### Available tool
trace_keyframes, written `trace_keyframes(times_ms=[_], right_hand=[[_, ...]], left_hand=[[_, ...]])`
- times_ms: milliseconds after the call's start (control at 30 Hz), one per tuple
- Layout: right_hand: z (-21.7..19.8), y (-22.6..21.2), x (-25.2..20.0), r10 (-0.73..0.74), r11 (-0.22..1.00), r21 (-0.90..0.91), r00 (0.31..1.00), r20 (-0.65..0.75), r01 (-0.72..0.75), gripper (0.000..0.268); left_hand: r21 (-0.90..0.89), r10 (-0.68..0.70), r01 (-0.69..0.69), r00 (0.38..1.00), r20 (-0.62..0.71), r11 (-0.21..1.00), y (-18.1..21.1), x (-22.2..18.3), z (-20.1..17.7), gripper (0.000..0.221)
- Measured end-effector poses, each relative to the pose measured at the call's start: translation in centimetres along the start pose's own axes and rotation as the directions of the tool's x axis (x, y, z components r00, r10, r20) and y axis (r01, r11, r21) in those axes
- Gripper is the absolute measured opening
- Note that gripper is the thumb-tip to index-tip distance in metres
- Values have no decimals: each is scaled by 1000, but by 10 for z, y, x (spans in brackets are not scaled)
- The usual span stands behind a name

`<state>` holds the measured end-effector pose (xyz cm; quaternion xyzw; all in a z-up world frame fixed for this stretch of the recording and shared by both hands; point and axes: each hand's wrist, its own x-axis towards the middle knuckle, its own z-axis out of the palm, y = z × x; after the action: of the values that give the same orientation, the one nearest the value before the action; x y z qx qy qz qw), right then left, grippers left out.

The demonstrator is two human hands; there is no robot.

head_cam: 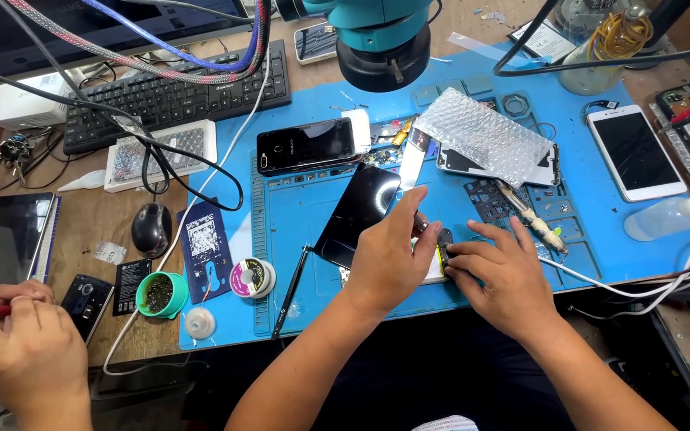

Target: Technician assembling a mobile phone by installing the motherboard and connecting internal components like the battery and screen.

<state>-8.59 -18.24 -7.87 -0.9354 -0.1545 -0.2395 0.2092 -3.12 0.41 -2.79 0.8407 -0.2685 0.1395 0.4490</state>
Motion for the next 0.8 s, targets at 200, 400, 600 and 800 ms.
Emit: trace_keyframes(times_ms=[200, 400, 600, 800], right_hand=[[1, 1, -1, 11, 999, 30, 1000, -4, -11, 5], [4, 3, -2, -38, 999, -4, 998, -48, 38, 7], [2, 1, -2, -22, 1000, -2, 1000, -12, 22, 6], [1, 0, -1, -1, 1000, -19, 1000, 9, 1, 5]], left_hand=[[54, 147, -151, 987, 71, 987, 11, 3, -6, 45], [406, 313, -292, 950, 15, 866, -5, 7, 15, 44], [-4, 183, -188, 952, 245, 982, 20, 15, -3, 45], [-25, 35, -31, 974, 225, 999, 25, 17, -8, 56]])
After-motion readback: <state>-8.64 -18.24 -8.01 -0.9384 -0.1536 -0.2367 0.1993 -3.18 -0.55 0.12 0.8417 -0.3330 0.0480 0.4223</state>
